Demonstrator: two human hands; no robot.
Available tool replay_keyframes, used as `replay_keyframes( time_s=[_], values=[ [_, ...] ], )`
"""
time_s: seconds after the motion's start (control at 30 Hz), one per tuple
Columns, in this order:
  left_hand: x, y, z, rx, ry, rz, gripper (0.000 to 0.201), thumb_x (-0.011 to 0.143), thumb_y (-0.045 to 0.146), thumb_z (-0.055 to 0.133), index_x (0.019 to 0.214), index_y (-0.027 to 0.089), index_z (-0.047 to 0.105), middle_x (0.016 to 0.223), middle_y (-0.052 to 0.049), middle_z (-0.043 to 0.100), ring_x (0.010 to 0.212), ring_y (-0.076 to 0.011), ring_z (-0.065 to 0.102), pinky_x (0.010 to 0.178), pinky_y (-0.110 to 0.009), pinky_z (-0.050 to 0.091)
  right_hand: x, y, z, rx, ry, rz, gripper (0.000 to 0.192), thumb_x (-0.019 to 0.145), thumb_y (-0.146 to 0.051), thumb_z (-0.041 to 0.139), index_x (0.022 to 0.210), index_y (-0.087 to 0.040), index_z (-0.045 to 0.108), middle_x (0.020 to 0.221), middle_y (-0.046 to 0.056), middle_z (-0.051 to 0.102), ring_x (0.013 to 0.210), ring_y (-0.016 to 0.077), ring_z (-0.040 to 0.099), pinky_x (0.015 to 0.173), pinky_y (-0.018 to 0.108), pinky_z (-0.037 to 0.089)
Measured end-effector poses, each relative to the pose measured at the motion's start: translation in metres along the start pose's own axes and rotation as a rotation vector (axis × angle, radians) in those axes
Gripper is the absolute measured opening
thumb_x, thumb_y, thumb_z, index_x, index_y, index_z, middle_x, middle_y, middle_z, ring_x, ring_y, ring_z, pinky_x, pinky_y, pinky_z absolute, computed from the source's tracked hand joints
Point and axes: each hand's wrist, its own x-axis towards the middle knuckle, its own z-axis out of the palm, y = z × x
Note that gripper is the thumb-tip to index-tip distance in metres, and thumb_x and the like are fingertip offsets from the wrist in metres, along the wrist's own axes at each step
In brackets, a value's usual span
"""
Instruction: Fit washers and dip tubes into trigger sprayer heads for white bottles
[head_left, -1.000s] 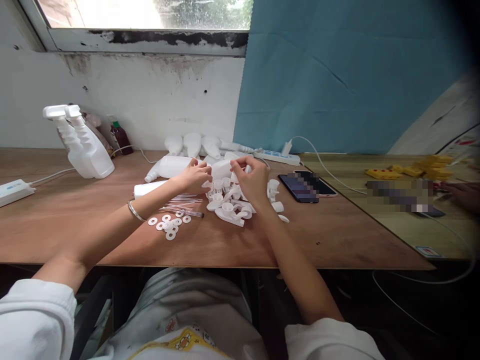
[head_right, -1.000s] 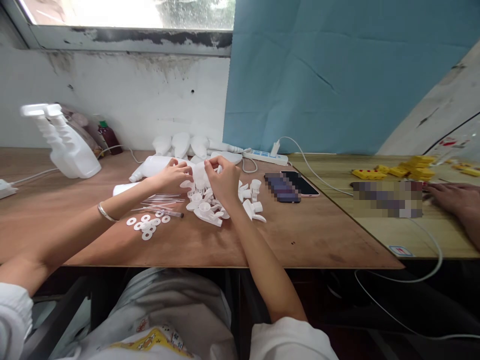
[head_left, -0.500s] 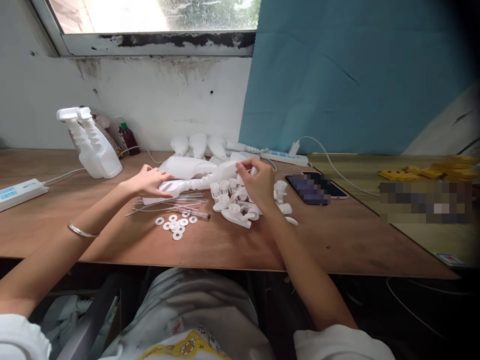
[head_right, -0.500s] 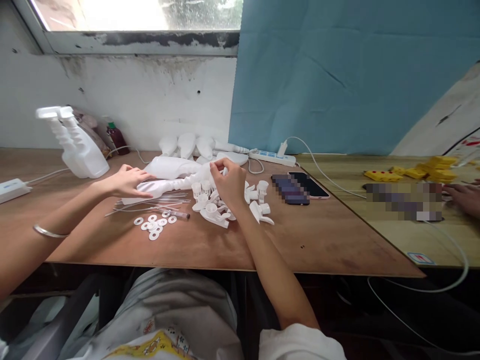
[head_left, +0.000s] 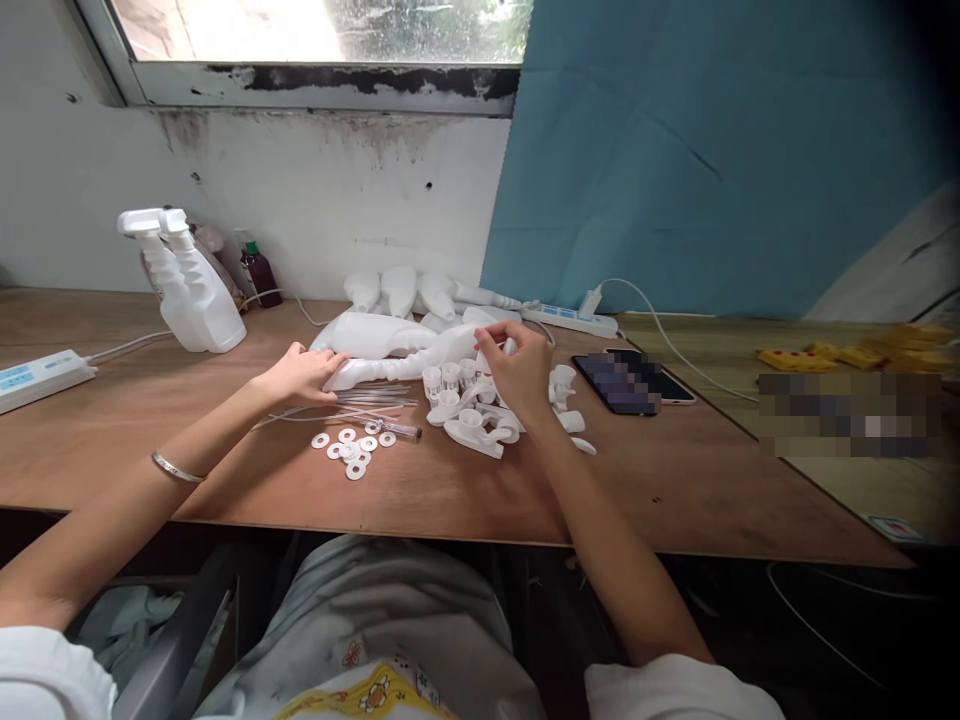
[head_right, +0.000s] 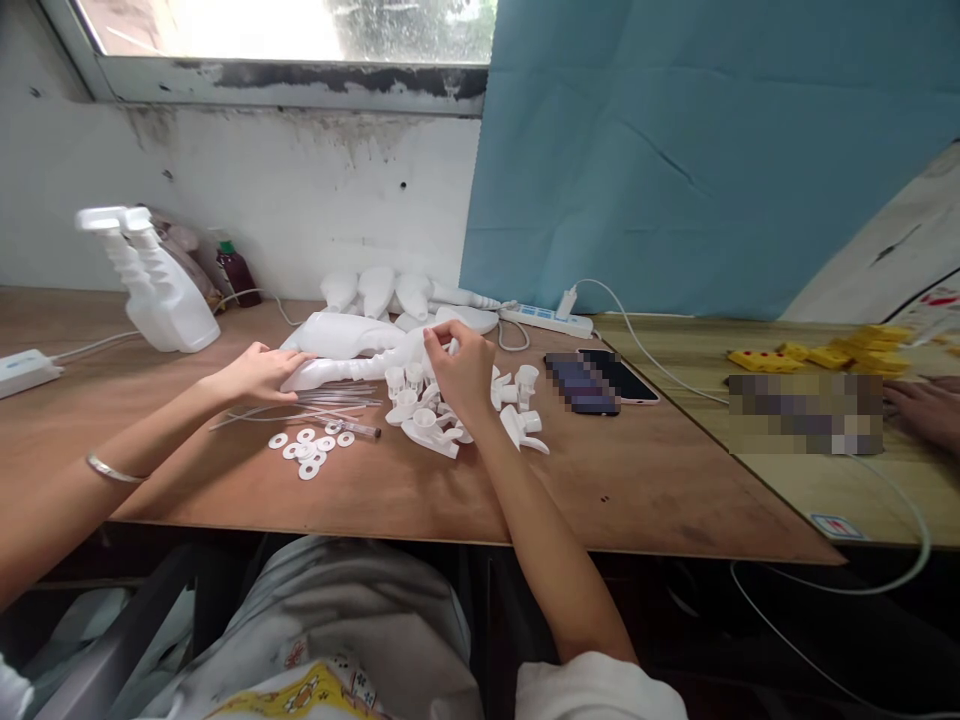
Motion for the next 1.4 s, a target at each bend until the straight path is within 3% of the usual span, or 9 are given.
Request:
replay_keyframes(
  time_s=[0.4, 0.87, 1.07, 1.4],
  values=[
    [0.008, -0.003, -0.007, 0.001, 0.089, -0.016, 0.043, 0.078, 0.040, 0.047, 0.115, 0.020, 0.048, 0.108, -0.012, 0.063, 0.095, -0.0272, 0.058, 0.082, -0.040, 0.030, -0.001, 0.002, 0.003, -0.007, -0.010, -0.012, 0.022, 0.078, -0.033, 0.052, 0.068, -0.018, 0.064, 0.062, 0.000, 0.064, 0.053, 0.0141, 0.054, 0.057, 0.028, 0.042],
    [0.028, -0.013, -0.014, 0.032, 0.209, -0.060, 0.040, 0.079, 0.044, 0.049, 0.112, 0.021, 0.052, 0.112, -0.008, 0.060, 0.099, -0.0260, 0.056, 0.083, -0.039, 0.030, -0.001, 0.001, 0.002, -0.019, -0.014, -0.009, 0.022, 0.078, -0.032, 0.052, 0.067, -0.017, 0.064, 0.062, 0.000, 0.064, 0.053, 0.0136, 0.055, 0.060, 0.027, 0.043],
    [0.034, -0.018, -0.011, 0.032, 0.217, -0.087, 0.038, 0.080, 0.041, 0.051, 0.113, 0.022, 0.052, 0.115, -0.008, 0.059, 0.102, -0.0264, 0.053, 0.086, -0.041, 0.029, -0.001, 0.001, 0.002, -0.020, -0.022, -0.010, 0.021, 0.078, -0.032, 0.052, 0.068, -0.017, 0.064, 0.062, -0.001, 0.064, 0.054, 0.0136, 0.056, 0.061, 0.027, 0.043],
    [0.044, -0.039, -0.001, -0.041, 0.136, -0.120, 0.044, 0.088, 0.044, 0.039, 0.131, 0.032, 0.038, 0.127, -0.008, 0.052, 0.107, -0.0275, 0.049, 0.089, -0.045, 0.027, -0.001, 0.001, 0.003, -0.036, -0.040, 0.008, 0.023, 0.078, -0.034, 0.051, 0.069, -0.017, 0.064, 0.065, 0.000, 0.065, 0.055, 0.0141, 0.055, 0.060, 0.028, 0.044]
  ],
)
